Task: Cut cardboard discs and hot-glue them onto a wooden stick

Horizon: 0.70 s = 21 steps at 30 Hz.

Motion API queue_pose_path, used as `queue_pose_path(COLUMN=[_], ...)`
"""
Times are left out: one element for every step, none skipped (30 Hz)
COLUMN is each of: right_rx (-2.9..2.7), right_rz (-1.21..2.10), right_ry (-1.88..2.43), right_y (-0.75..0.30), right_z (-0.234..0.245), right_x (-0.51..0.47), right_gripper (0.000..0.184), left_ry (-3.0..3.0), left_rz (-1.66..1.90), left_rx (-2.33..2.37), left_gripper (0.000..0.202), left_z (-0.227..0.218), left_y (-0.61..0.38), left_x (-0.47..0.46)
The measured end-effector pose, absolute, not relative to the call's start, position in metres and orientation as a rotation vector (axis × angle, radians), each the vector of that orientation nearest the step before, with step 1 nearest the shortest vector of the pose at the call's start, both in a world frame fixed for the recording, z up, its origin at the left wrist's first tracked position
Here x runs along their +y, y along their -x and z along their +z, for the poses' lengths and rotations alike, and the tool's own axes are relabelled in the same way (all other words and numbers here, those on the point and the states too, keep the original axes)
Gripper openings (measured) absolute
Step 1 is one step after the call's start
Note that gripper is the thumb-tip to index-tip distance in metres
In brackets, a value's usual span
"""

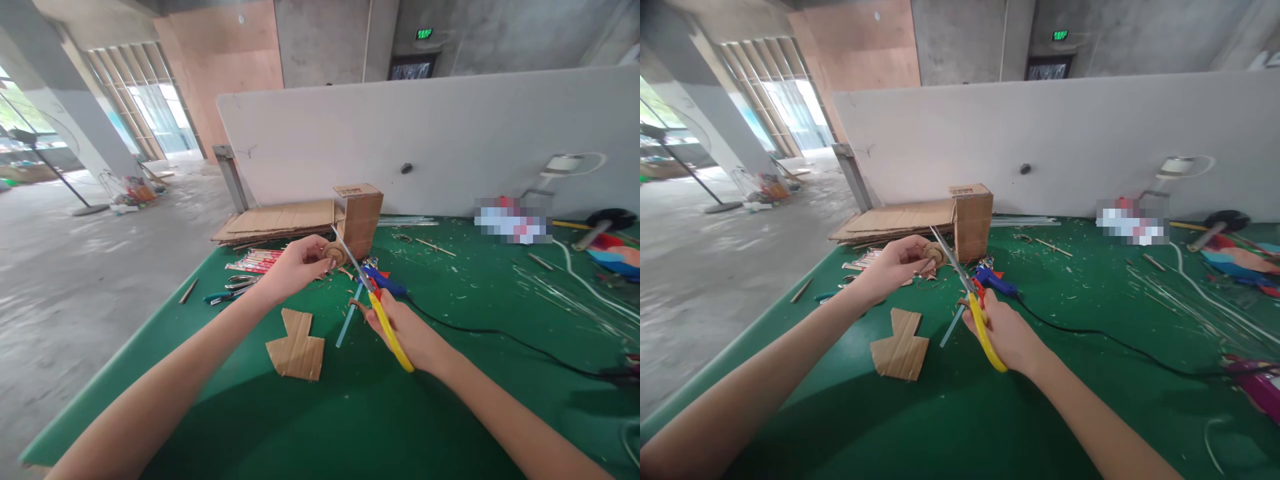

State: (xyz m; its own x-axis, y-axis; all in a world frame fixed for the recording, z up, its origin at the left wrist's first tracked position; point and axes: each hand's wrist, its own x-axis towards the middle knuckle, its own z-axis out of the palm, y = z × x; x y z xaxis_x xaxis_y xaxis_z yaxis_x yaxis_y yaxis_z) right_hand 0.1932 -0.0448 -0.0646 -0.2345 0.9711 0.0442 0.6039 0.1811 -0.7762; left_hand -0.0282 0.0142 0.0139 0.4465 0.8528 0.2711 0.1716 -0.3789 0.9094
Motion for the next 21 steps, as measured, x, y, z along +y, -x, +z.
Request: queue_pose_path(right_rx=[-1.887,-1.861,-1.837,-1.814,-1.794,-1.780,-1.765,-1.740,-1.708,-1.670,-1.627,-1.592,-1.574,-1.578,-1.604,-1.648,-1.703,-1.761,-1.813,-1.859,-1.891], right_rz=[0.917,0.959,0.997,1.035,1.067,1.090,1.111,1.137,1.164,1.191,1.223,1.249,1.261,1.262,1.249,1.223,1.188,1.147,1.106,1.065,1.033], right_ry=[1.446,1.413,1.382,1.353,1.331,1.317,1.307,1.295,1.285,1.279,1.274,1.274,1.280,1.288,1.298,1.307,1.313,1.317,1.320,1.323,1.324], right_y=[-0.1936,-0.1939,-0.1943,-0.1946,-0.1948,-0.1948,-0.1946,-0.1940,-0.1931,-0.1920,-0.1908,-0.1897,-0.1889,-0.1885,-0.1887,-0.1893,-0.1901,-0.1912,-0.1922,-0.1931,-0.1938], right_z=[-0.0652,-0.0658,-0.0662,-0.0666,-0.0668,-0.0669,-0.0670,-0.0670,-0.0668,-0.0665,-0.0661,-0.0654,-0.0645,-0.0635,-0.0623,-0.0610,-0.0597,-0.0585,-0.0577,-0.0572,-0.0574], right_x=[-0.0444,-0.0439,-0.0435,-0.0431,-0.0428,-0.0424,-0.0419,-0.0413,-0.0405,-0.0398,-0.0392,-0.0388,-0.0388,-0.0392,-0.0401,-0.0413,-0.0426,-0.0438,-0.0448,-0.0453,-0.0454], right_gripper=[0.034,0.034,0.034,0.034,0.035,0.035,0.036,0.037,0.039,0.041,0.044,0.048,0.051,0.052,0.050,0.047,0.044,0.041,0.039,0.038,0.036], left_ry=[-1.815,-1.811,-1.809,-1.808,-1.806,-1.803,-1.800,-1.798,-1.799,-1.802,-1.805,-1.809,-1.813,-1.816,-1.818,-1.820,-1.824,-1.829,-1.834,-1.838,-1.839], left_rz=[0.984,0.997,1.015,1.039,1.063,1.078,1.088,1.094,1.095,1.095,1.096,1.098,1.098,1.097,1.098,1.100,1.099,1.097,1.094,1.089,1.084], left_rx=[0.870,0.865,0.858,0.849,0.841,0.838,0.842,0.852,0.864,0.878,0.888,0.893,0.892,0.886,0.879,0.872,0.866,0.863,0.862,0.862,0.861], left_gripper=[0.016,0.017,0.018,0.019,0.020,0.021,0.021,0.021,0.021,0.021,0.021,0.022,0.022,0.022,0.022,0.021,0.020,0.020,0.019,0.019,0.020], left_z=[0.0142,0.0144,0.0144,0.0143,0.0141,0.0140,0.0139,0.0140,0.0142,0.0144,0.0147,0.0148,0.0148,0.0147,0.0143,0.0139,0.0134,0.0129,0.0124,0.0120,0.0117], left_y=[0.0279,0.0274,0.0268,0.0262,0.0254,0.0247,0.0239,0.0232,0.0226,0.0222,0.0219,0.0218,0.0219,0.0220,0.0221,0.0221,0.0221,0.0219,0.0217,0.0214,0.0211], left_x=[0.0143,0.0143,0.0142,0.0140,0.0136,0.0131,0.0124,0.0116,0.0107,0.0100,0.0093,0.0089,0.0087,0.0087,0.0088,0.0089,0.0090,0.0090,0.0090,0.0088,0.0087])
